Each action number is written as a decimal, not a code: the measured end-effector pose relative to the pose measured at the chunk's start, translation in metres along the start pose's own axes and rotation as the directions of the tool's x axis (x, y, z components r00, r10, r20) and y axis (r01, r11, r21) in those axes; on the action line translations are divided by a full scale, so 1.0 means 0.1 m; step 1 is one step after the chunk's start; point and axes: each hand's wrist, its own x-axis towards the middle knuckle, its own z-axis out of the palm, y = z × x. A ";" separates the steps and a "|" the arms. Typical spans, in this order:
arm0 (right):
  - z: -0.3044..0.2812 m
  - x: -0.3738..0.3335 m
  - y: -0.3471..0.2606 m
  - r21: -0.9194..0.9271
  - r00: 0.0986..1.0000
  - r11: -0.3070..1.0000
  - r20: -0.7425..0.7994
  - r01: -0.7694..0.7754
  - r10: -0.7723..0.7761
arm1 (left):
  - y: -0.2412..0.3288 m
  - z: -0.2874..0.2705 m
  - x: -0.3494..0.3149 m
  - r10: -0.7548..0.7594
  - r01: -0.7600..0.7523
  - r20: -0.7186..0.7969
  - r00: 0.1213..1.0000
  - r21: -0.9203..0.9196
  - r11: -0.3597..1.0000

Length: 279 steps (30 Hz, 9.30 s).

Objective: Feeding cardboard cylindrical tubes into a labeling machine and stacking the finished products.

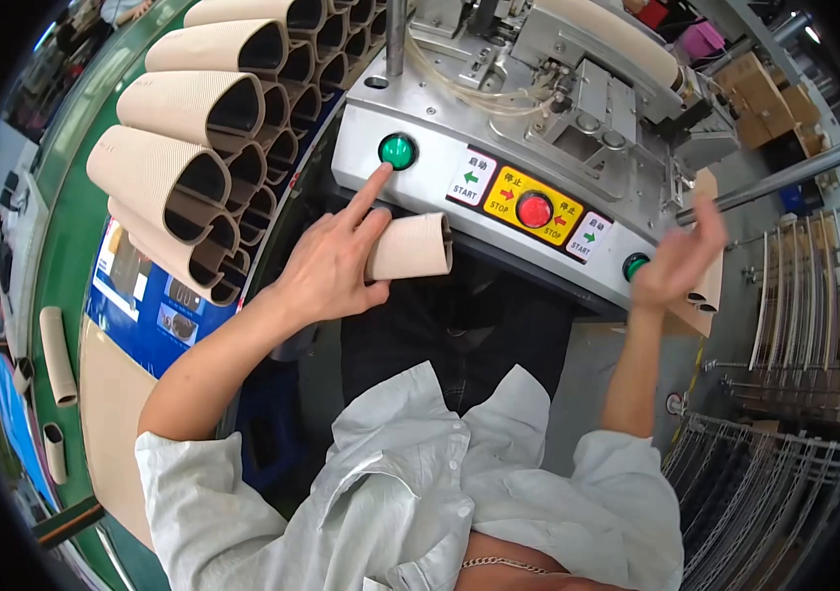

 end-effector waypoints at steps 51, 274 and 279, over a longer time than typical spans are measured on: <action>0.88 -0.53 -1.30 0.477 0.392 0.029 0.684 -0.878 0.616 | 0.07 -0.18 -0.05 -0.192 0.161 0.050 0.980 -0.764 0.624; -0.06 -0.19 -0.08 -0.255 0.998 0.966 0.032 -0.046 0.056 | 0.20 0.01 0.15 -0.057 0.056 -0.013 0.998 -0.074 0.996; -0.09 -0.28 -0.34 0.175 0.966 0.950 0.073 -0.258 0.249 | 0.36 0.04 0.16 0.048 -0.021 -0.280 0.959 0.101 0.995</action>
